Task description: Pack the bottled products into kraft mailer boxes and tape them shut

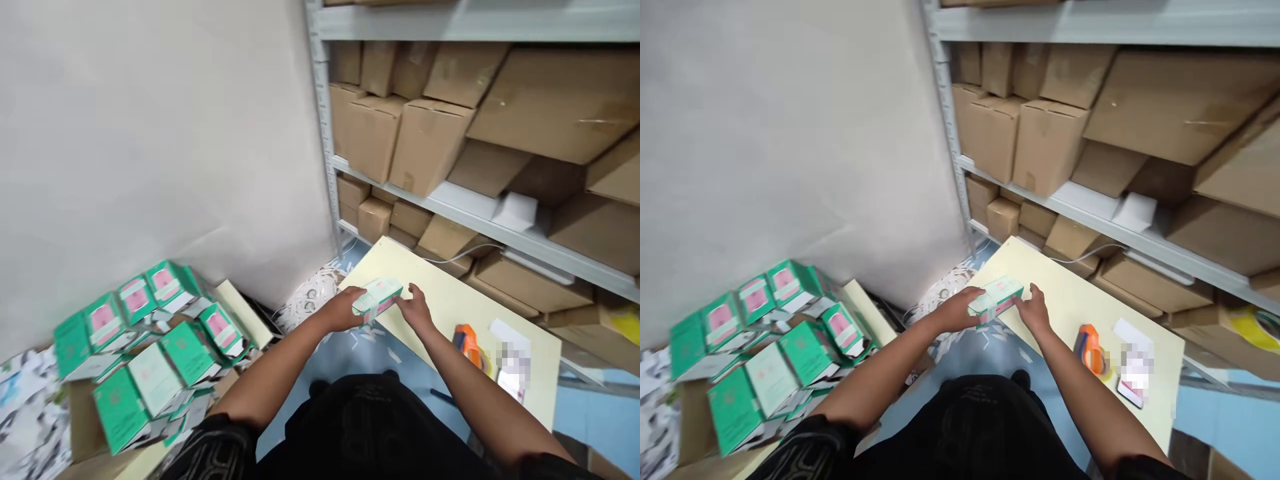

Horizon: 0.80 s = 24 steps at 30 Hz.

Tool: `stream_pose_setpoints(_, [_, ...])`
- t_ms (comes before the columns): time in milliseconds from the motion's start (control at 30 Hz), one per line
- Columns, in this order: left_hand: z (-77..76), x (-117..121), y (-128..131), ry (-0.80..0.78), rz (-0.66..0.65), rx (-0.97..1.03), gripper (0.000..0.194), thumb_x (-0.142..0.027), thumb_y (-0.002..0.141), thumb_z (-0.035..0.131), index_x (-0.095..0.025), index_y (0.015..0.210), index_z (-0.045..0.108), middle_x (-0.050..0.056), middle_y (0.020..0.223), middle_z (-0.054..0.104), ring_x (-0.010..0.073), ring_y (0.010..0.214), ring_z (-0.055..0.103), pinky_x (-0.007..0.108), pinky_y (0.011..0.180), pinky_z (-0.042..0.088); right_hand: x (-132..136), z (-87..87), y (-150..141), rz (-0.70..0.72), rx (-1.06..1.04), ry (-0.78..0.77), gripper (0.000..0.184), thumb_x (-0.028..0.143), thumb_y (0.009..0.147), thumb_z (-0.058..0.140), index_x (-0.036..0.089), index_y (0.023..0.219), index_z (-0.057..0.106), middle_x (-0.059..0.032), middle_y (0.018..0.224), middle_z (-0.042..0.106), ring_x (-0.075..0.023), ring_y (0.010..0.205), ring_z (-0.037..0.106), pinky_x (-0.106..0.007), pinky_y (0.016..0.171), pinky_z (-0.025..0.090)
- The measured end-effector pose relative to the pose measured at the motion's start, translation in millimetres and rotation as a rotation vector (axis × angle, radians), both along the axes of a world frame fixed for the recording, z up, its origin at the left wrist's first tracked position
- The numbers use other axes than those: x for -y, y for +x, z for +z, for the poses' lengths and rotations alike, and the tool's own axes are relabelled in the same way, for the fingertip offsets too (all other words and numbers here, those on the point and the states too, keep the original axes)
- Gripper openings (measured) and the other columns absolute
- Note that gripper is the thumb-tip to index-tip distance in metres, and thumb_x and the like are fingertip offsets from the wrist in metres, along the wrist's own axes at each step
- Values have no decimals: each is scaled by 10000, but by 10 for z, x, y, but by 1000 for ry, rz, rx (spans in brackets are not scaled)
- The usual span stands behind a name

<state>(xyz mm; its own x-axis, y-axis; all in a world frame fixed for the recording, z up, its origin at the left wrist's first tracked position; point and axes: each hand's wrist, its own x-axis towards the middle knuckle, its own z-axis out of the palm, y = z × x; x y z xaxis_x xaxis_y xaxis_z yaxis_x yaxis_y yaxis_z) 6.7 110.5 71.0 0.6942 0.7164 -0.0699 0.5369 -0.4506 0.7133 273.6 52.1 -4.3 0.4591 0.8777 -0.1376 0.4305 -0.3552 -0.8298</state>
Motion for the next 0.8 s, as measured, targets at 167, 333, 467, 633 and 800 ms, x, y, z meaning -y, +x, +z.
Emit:
stream_pose_setpoints(167, [33, -252, 1090, 77, -317, -268, 784, -307, 682, 782, -215, 1431, 572, 131, 1425, 583, 330, 1220, 636, 384, 1046, 506, 363, -285, 693, 259, 359, 24, 902, 346, 766, 728, 228, 1581, 361, -165, 1598, 399, -381, 1407, 468, -536, 1105, 461])
stream_pose_setpoints(333, [120, -291, 2029, 186, -574, -471, 671, -215, 642, 774, -287, 1298, 652, 96, 1357, 633, 335, 1088, 674, 416, 949, 511, 390, -412, 1072, 353, 373, -16, 928, 290, 740, 747, 229, 1582, 363, -158, 1589, 434, -385, 1356, 490, -539, 1102, 444])
stream_pose_setpoints(467, [129, -362, 2450, 210, -673, -380, 744, -114, 638, 761, -320, 1340, 628, 71, 1508, 566, 343, 1209, 633, 451, 1062, 449, 337, -539, 1333, 319, 240, -79, 807, 320, 724, 755, 213, 1473, 474, -137, 1426, 585, -345, 1257, 570, -491, 1054, 482])
stream_pose_setpoints(633, [27, -508, 2498, 185, -494, -77, 908, -223, 734, 800, -309, 1553, 420, 89, 1683, 330, 355, 1472, 412, 522, 1224, 322, 228, -755, 1494, 177, 55, -51, 717, 338, 714, 769, 205, 1377, 531, -143, 1322, 640, -317, 1143, 649, -453, 964, 535])
stream_pose_setpoints(800, [-393, -561, 2309, -181, -102, 172, 964, -327, 761, 827, -261, 1588, 337, 174, 1606, 364, 327, 1358, 520, 496, 1043, 532, 100, -977, 1457, 90, -92, -51, 716, 322, 707, 752, 257, 1385, 528, -84, 1293, 664, -278, 1091, 674, -420, 930, 557])
